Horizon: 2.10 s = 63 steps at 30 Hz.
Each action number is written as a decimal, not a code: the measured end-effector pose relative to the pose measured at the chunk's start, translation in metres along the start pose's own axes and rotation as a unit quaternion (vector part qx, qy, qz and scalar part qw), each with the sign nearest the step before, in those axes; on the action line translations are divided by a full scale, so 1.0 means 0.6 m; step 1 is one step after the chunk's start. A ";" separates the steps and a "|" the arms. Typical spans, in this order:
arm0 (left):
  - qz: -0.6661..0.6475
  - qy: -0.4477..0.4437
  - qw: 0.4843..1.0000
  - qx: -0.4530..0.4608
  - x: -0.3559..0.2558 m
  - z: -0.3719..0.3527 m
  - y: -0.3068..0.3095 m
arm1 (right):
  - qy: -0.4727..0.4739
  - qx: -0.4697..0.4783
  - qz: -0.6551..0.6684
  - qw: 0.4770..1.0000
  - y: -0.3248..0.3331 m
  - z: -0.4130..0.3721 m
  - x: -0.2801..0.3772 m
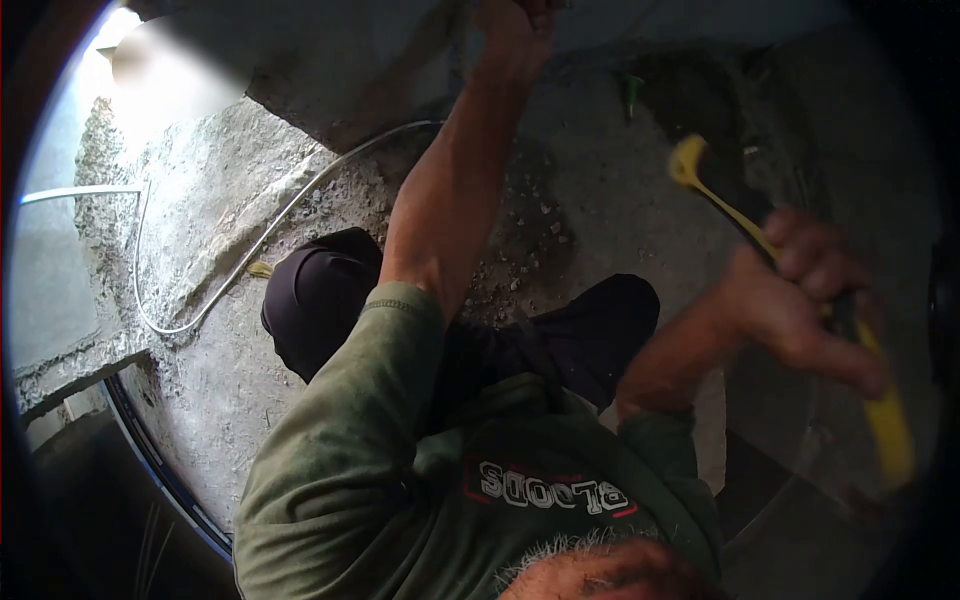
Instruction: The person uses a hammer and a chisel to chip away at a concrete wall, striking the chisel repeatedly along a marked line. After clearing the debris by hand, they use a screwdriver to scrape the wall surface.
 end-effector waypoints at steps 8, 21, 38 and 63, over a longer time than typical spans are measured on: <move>-0.138 -0.005 0.988 0.070 -0.006 0.021 0.000 | -0.400 0.135 -0.429 0.798 0.068 -0.223 -0.161; -0.132 -0.001 0.991 0.008 0.030 0.008 0.045 | -0.445 0.157 -0.352 0.808 0.049 -0.287 -0.204; 0.109 -0.031 0.994 0.003 0.052 0.020 0.105 | -0.450 0.131 -0.352 0.810 0.067 -0.320 -0.153; -0.004 0.040 0.995 0.092 0.008 0.021 0.049 | 0.002 0.057 -0.328 0.943 0.023 -0.258 -0.120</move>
Point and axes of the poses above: each hand's wrist, its own z-axis towards the middle knuckle, its own y-axis out of the back of the hand, x = y × z, the point moved 2 cm from there along z, towards the middle knuckle, and after that the axes turned 4 degrees about y, right-handed, at the moved point
